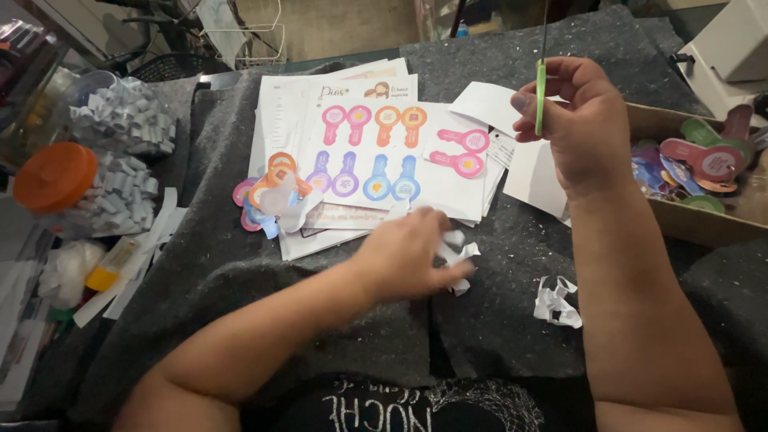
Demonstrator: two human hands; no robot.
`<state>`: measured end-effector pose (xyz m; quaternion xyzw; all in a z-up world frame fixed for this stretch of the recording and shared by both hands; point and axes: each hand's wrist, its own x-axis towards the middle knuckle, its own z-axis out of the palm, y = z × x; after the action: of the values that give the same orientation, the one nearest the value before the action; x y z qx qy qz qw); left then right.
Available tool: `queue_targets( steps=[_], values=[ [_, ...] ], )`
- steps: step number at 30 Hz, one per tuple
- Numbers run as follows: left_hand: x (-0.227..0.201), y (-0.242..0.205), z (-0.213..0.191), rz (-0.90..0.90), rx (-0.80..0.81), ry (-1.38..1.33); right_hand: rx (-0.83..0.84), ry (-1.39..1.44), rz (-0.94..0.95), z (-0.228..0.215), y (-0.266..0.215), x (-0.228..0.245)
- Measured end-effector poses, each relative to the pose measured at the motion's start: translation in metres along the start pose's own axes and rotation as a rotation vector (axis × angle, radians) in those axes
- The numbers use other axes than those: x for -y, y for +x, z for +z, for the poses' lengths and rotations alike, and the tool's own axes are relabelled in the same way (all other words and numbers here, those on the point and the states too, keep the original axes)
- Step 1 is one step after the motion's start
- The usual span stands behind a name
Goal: Cutting out printed paper shapes from a sheet using scissors
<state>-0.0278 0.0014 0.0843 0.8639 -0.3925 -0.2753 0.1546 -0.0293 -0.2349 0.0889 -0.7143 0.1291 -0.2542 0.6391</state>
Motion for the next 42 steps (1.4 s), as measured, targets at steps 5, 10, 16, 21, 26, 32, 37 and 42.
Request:
queue_targets(
  steps=[5,10,16,21,26,32,37,42],
  values=[
    [0.033,0.030,0.066,0.300,-0.036,0.245,0.008,-0.030,-0.003,0.001,-0.002,0.003],
    [0.023,0.038,0.044,0.346,-0.009,0.083,-0.001,-0.027,-0.019,-0.003,0.001,-0.004],
    [0.022,0.055,0.030,0.200,-0.052,-0.286,0.010,0.000,-0.040,-0.004,0.004,-0.008],
    [0.010,0.064,0.029,0.168,-0.021,-0.330,-0.004,0.001,-0.032,-0.004,0.002,-0.004],
    [-0.012,0.063,0.030,0.200,-0.209,-0.290,-0.003,-0.001,-0.031,-0.003,0.002,-0.005],
    [-0.029,0.077,0.038,0.236,-0.197,-0.371,-0.012,0.019,-0.030,-0.004,0.002,-0.001],
    [-0.023,0.104,0.075,0.342,-0.281,-0.419,-0.009,0.004,-0.054,-0.005,-0.001,0.004],
    [-0.014,0.124,0.096,0.509,-0.279,-0.521,-0.019,0.005,-0.048,-0.006,0.000,0.004]
  ],
)
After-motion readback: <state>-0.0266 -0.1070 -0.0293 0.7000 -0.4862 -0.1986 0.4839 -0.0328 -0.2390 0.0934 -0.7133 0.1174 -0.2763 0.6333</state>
